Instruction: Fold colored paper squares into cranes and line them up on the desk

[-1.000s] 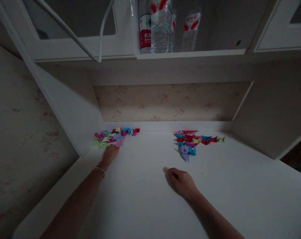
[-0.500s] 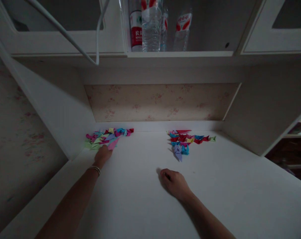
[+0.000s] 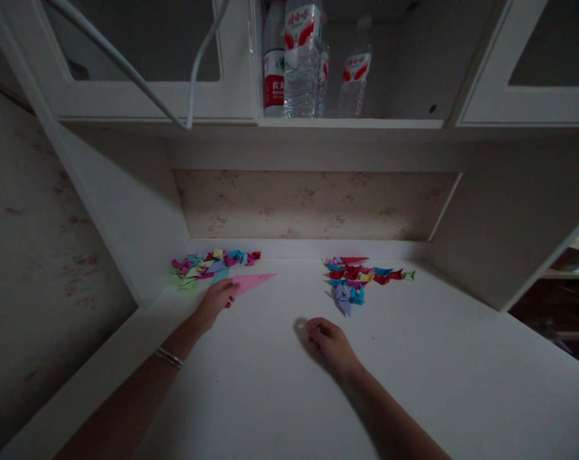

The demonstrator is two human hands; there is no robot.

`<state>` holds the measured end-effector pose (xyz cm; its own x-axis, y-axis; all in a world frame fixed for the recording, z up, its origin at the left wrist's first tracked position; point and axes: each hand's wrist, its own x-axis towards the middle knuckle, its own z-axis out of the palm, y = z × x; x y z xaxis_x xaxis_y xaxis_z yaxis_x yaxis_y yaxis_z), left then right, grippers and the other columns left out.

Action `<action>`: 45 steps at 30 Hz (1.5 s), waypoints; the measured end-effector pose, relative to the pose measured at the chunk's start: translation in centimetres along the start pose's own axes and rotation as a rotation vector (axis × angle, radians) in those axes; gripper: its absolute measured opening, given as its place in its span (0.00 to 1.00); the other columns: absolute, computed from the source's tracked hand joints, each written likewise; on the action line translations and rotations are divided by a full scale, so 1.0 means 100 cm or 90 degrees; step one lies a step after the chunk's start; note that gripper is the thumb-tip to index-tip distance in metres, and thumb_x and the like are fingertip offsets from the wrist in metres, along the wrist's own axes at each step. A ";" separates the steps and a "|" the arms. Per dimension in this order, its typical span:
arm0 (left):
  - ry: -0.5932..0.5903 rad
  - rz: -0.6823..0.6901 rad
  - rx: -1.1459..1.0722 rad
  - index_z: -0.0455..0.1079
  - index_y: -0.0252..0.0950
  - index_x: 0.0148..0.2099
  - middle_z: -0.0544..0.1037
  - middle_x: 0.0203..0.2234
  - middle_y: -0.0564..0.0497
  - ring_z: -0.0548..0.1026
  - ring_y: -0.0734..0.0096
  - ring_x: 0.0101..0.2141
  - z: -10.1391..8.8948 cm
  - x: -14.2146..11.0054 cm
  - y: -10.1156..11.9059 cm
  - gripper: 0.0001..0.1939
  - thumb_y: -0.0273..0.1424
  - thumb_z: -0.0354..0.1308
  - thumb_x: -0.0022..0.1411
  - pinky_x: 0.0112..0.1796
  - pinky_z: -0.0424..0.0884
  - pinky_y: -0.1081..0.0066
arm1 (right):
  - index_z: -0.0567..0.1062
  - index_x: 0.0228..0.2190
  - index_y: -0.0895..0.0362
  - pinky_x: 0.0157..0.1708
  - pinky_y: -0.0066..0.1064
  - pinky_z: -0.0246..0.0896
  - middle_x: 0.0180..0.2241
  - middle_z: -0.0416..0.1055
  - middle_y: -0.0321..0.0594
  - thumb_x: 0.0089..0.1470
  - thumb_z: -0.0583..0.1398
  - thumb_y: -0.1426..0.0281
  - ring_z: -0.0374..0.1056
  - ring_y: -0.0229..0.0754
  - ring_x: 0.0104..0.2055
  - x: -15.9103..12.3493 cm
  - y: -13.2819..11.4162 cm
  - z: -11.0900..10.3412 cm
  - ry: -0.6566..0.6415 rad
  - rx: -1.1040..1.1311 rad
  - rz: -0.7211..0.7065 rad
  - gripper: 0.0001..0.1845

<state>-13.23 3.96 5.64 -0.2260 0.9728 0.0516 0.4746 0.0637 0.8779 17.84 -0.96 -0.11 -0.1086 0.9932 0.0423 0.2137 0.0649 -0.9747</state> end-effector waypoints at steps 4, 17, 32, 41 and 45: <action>-0.109 0.057 -0.282 0.72 0.34 0.37 0.74 0.30 0.49 0.70 0.71 0.29 0.029 -0.040 0.028 0.18 0.44 0.60 0.52 0.26 0.64 0.75 | 0.73 0.38 0.55 0.23 0.26 0.60 0.37 0.75 0.40 0.46 0.66 0.59 0.68 0.34 0.23 0.002 -0.017 0.027 -0.060 0.423 0.114 0.18; -0.278 0.013 -0.447 0.75 0.35 0.44 0.78 0.39 0.46 0.72 0.69 0.35 0.088 -0.093 0.015 0.16 0.35 0.63 0.52 0.34 0.64 0.73 | 0.74 0.26 0.62 0.22 0.19 0.62 0.20 0.72 0.34 0.45 0.69 0.64 0.65 0.29 0.20 -0.007 -0.018 0.026 -0.087 0.555 0.132 0.15; -0.174 0.026 -0.345 0.76 0.34 0.34 0.69 0.19 0.54 0.64 0.74 0.22 0.095 -0.094 0.003 0.15 0.41 0.62 0.51 0.26 0.57 0.74 | 0.73 0.27 0.61 0.21 0.22 0.66 0.22 0.73 0.36 0.48 0.67 0.64 0.69 0.33 0.21 -0.016 -0.019 0.021 -0.025 0.575 0.161 0.13; -0.132 -0.026 -0.423 0.77 0.34 0.41 0.76 0.29 0.49 0.68 0.74 0.27 0.094 -0.091 0.003 0.17 0.36 0.65 0.48 0.32 0.64 0.73 | 0.72 0.29 0.61 0.20 0.20 0.65 0.20 0.72 0.36 0.47 0.69 0.64 0.69 0.32 0.20 -0.016 -0.017 0.021 0.000 0.558 0.166 0.15; -0.123 -0.015 -0.421 0.77 0.33 0.40 0.76 0.28 0.49 0.68 0.74 0.27 0.095 -0.089 0.000 0.15 0.34 0.64 0.49 0.31 0.64 0.73 | 0.73 0.29 0.62 0.18 0.20 0.64 0.21 0.72 0.36 0.45 0.70 0.65 0.68 0.32 0.19 -0.015 -0.017 0.022 0.000 0.548 0.152 0.15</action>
<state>-3.11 -2.62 0.68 -0.0447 0.9990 -0.0033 -0.1611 -0.0039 0.9869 15.50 -2.78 0.99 -0.1543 0.9711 -0.1822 -0.5720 -0.2381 -0.7850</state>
